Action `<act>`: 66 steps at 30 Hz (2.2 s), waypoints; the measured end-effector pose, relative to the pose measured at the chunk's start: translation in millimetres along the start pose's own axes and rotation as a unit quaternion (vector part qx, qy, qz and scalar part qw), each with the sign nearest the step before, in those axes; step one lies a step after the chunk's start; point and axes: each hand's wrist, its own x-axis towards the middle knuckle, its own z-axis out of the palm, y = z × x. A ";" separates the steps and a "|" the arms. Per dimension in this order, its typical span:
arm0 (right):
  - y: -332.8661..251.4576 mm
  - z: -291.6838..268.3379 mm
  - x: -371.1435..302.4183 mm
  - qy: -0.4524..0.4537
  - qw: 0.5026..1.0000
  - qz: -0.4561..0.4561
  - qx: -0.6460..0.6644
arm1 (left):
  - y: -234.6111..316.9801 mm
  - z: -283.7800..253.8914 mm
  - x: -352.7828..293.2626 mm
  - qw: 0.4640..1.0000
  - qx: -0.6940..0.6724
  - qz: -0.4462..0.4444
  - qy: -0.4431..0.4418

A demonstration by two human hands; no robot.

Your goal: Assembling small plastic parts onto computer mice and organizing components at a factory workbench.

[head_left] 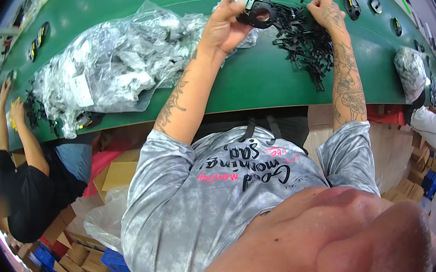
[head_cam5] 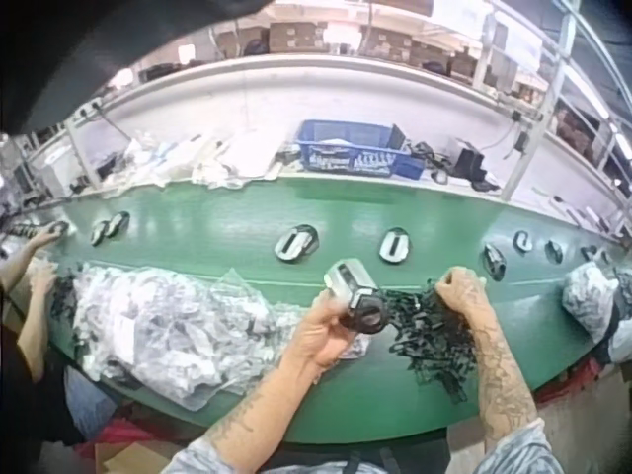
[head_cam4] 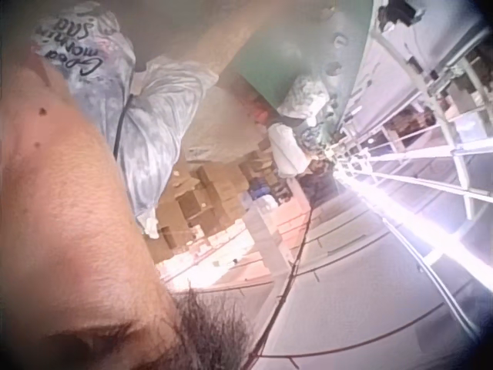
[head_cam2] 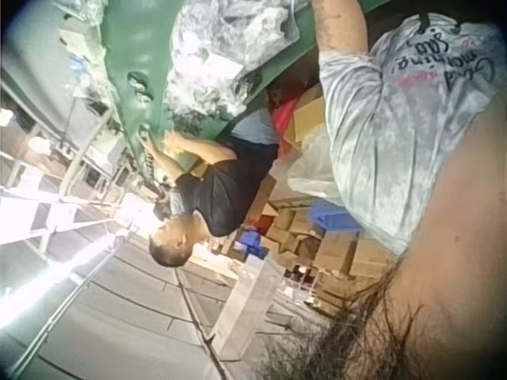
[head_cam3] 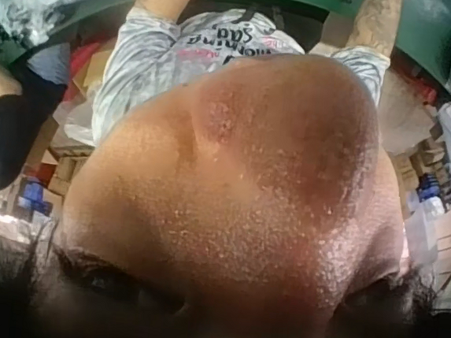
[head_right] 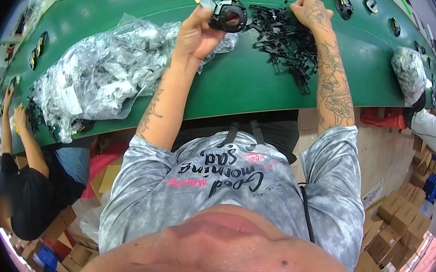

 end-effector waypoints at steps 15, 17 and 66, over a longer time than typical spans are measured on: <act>-54.8 -40.7 -112.4 0.008 0.805 -0.133 0.578 | 2.9 -3.5 -4.4 0.991 -0.033 0.069 0.114; -77.4 -42.1 -130.7 0.004 0.805 -0.172 0.568 | 2.3 -3.3 -2.7 0.993 0.015 0.073 0.087; -109.4 -40.1 -155.8 0.177 0.943 -0.102 0.264 | -13.6 8.4 -13.2 0.972 0.224 -0.044 0.046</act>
